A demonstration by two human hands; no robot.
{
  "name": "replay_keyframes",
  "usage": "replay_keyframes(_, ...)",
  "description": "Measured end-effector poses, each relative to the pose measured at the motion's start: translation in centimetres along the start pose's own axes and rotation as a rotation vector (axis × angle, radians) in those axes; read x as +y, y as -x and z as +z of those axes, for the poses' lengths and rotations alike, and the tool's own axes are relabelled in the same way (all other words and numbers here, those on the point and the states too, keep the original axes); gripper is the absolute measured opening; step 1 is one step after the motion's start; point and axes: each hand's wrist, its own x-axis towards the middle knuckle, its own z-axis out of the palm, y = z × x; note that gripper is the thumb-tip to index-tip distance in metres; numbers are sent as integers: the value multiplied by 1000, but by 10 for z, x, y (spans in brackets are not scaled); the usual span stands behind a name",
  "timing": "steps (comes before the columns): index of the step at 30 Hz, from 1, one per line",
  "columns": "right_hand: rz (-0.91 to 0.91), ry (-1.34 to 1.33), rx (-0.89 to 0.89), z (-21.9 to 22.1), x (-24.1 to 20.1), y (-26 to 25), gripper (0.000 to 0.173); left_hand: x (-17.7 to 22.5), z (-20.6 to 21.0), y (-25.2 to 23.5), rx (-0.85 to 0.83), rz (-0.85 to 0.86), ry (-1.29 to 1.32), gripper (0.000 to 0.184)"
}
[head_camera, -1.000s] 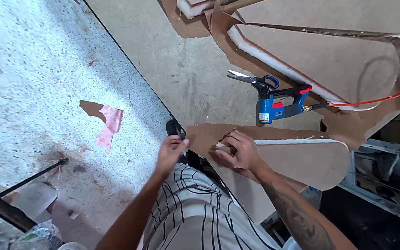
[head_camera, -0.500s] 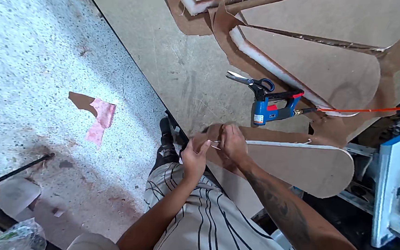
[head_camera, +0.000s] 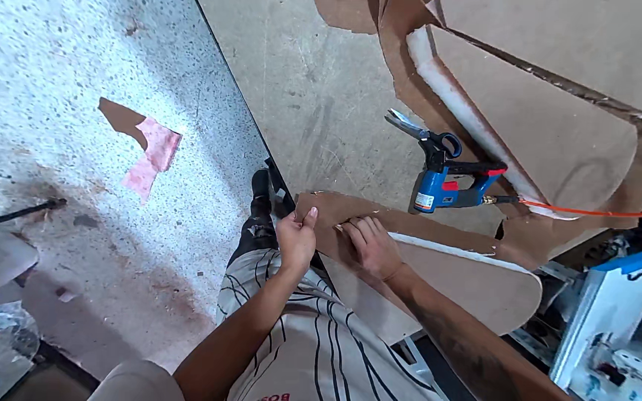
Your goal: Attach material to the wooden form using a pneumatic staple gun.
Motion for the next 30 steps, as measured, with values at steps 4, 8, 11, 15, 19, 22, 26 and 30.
replay_keyframes(4, -10, -38, -15, 10, 5, 0, 29, 8, 1, 4, 24, -74, 70, 23)
replay_keyframes(8, 11, -122, 62, 12, 7, -3, 27, 9, 5, 4, 29, -49, 132, 19)
replay_keyframes(11, 20, -118, 77, 15, 5, -3, 25, 4, 6, 0, -9, 29, 117, 18)
replay_keyframes(15, 19, -104, 105, 16, 6, -2, 24, 1, 2, -6, -48, 92, 145, 15)
replay_keyframes(19, 31, -147, 97, 12, 6, -1, 25, 14, -7, 1, 14, -108, 201, 17)
replay_keyframes(22, 72, -227, 126, 16, 6, -2, 25, 16, -10, 4, 7, -40, 133, 15)
replay_keyframes(26, 95, -296, 144, 11, 12, -4, 27, 24, -8, 20, -2, 175, 5, 14)
replay_keyframes(30, 42, -240, 153, 14, 12, -5, 18, 22, 1, 29, -18, 473, -238, 13)
